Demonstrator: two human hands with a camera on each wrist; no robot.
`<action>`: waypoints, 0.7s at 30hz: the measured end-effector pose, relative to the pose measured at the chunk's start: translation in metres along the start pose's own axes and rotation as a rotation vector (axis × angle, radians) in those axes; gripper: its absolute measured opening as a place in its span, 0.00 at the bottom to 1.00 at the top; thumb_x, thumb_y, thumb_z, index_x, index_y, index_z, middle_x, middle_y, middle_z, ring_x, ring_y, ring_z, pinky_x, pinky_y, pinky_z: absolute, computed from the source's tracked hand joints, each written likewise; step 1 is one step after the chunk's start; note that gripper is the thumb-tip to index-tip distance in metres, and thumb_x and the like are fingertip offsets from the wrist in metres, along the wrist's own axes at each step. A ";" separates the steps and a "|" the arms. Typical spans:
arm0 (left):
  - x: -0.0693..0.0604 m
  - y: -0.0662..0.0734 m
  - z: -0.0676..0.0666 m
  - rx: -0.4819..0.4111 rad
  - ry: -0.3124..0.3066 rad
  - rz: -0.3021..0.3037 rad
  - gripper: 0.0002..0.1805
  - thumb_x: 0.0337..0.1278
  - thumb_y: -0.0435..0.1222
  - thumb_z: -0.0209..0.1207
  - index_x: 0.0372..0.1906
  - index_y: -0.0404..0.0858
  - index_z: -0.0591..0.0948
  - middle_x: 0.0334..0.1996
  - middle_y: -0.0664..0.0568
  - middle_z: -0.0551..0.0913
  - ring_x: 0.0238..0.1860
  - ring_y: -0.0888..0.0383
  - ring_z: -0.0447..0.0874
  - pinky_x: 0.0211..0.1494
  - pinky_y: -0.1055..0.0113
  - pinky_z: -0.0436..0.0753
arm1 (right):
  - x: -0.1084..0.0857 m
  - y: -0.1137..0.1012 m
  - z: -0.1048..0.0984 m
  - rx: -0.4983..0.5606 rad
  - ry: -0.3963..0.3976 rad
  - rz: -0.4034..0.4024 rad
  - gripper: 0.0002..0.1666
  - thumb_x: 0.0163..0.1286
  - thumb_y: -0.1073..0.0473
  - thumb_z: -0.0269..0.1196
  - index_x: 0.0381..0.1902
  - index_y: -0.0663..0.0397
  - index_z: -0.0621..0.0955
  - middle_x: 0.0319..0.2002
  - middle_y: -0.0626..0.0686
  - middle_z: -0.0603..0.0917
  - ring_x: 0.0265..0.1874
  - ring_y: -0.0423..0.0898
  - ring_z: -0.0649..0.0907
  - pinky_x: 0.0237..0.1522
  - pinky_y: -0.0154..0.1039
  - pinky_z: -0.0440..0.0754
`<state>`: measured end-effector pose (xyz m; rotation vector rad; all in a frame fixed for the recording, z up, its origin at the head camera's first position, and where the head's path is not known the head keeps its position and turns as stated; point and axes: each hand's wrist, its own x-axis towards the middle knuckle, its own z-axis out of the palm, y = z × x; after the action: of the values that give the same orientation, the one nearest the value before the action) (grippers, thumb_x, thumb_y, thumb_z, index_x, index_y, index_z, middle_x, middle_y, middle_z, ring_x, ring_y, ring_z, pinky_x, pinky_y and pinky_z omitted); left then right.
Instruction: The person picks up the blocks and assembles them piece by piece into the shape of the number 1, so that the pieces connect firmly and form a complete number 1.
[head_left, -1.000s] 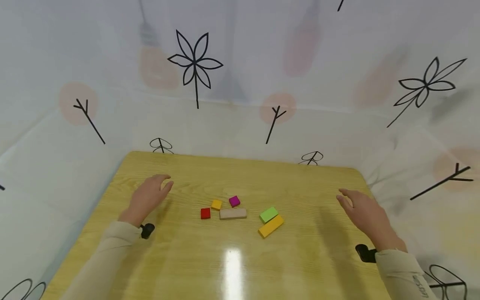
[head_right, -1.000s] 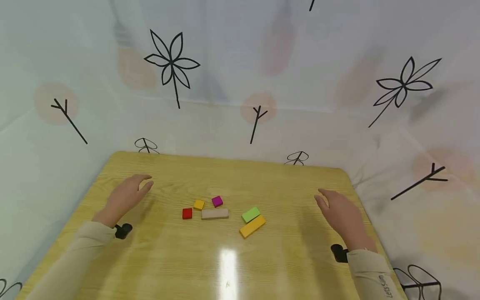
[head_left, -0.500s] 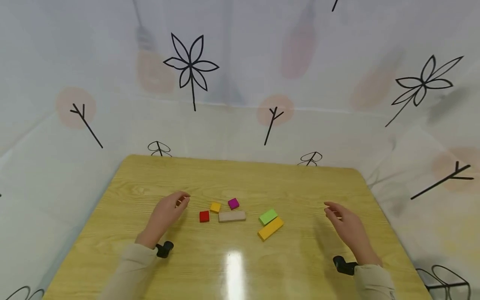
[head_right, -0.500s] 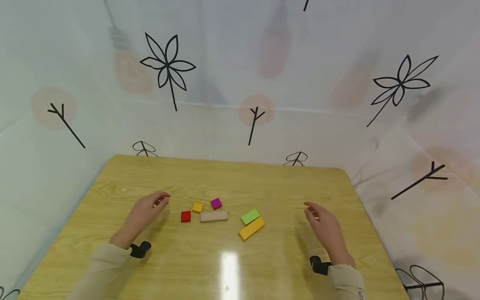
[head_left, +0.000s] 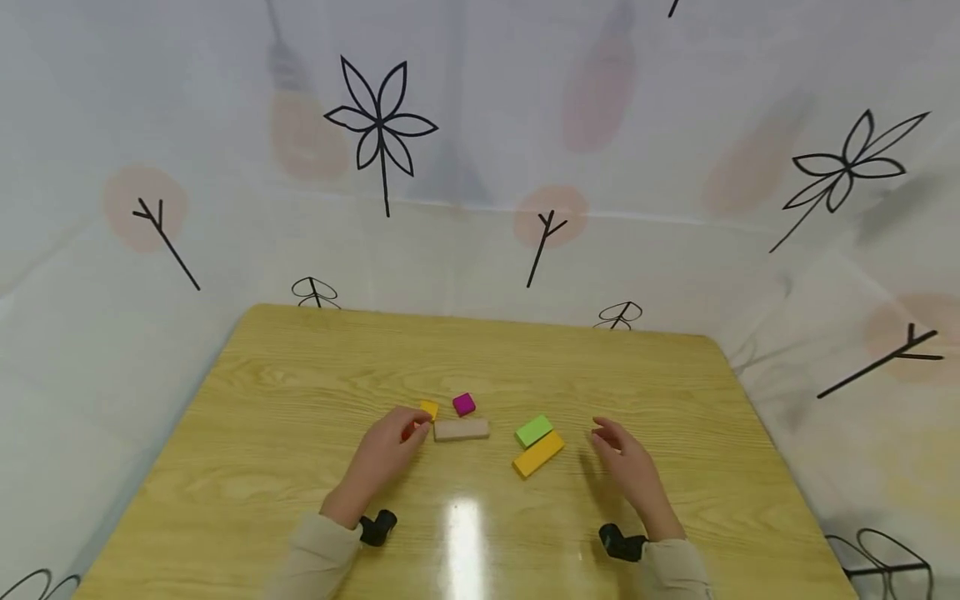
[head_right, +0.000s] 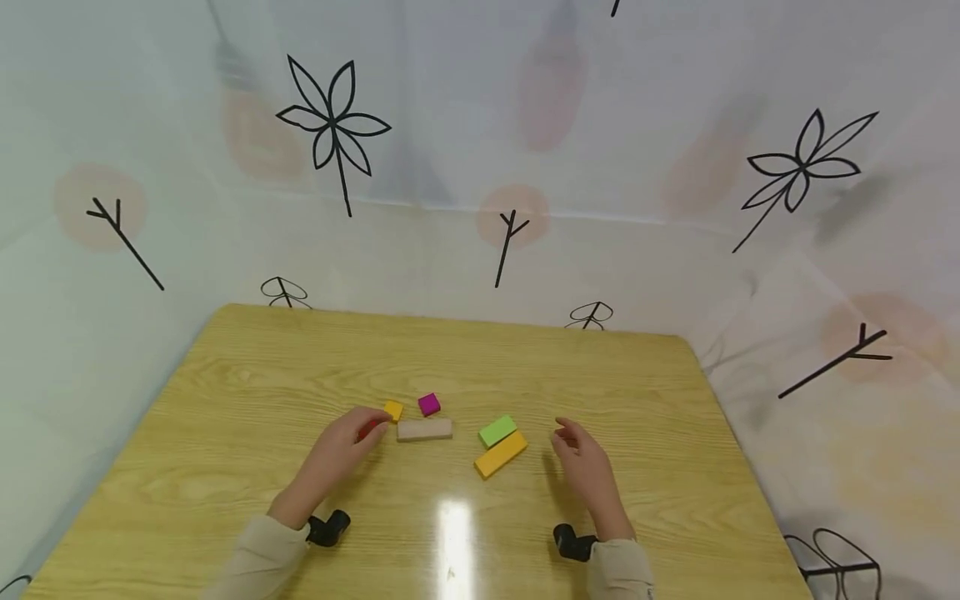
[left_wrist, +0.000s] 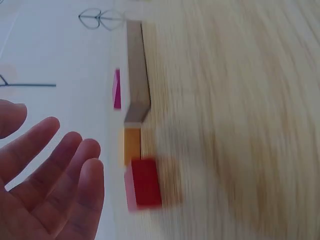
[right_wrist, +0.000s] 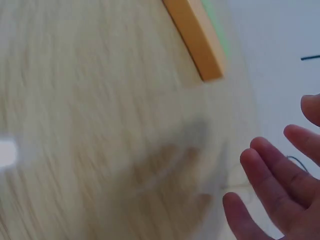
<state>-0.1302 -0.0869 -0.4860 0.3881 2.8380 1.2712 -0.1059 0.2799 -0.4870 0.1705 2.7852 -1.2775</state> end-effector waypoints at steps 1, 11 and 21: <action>0.000 0.003 0.004 -0.004 -0.004 0.011 0.14 0.60 0.43 0.52 0.47 0.44 0.79 0.41 0.58 0.76 0.38 0.61 0.75 0.40 0.61 0.74 | 0.001 -0.001 0.006 0.034 -0.014 0.020 0.28 0.68 0.46 0.49 0.62 0.53 0.66 0.52 0.57 0.74 0.52 0.55 0.72 0.48 0.52 0.69; -0.003 0.012 0.026 -0.018 0.019 -0.019 0.16 0.62 0.46 0.48 0.51 0.46 0.76 0.44 0.58 0.72 0.40 0.61 0.74 0.41 0.60 0.73 | 0.024 0.010 0.029 0.303 -0.203 0.087 0.31 0.66 0.41 0.49 0.64 0.44 0.61 0.57 0.50 0.69 0.54 0.48 0.69 0.55 0.52 0.61; -0.007 0.007 0.049 -0.047 0.017 -0.051 0.21 0.60 0.43 0.51 0.57 0.44 0.71 0.55 0.55 0.68 0.44 0.60 0.73 0.43 0.59 0.73 | 0.029 0.000 0.043 0.157 -0.179 0.055 0.35 0.64 0.43 0.54 0.65 0.49 0.61 0.54 0.56 0.64 0.51 0.51 0.66 0.47 0.46 0.67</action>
<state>-0.1171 -0.0482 -0.5142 0.3036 2.8062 1.3360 -0.1341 0.2496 -0.5182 0.1337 2.5152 -1.4223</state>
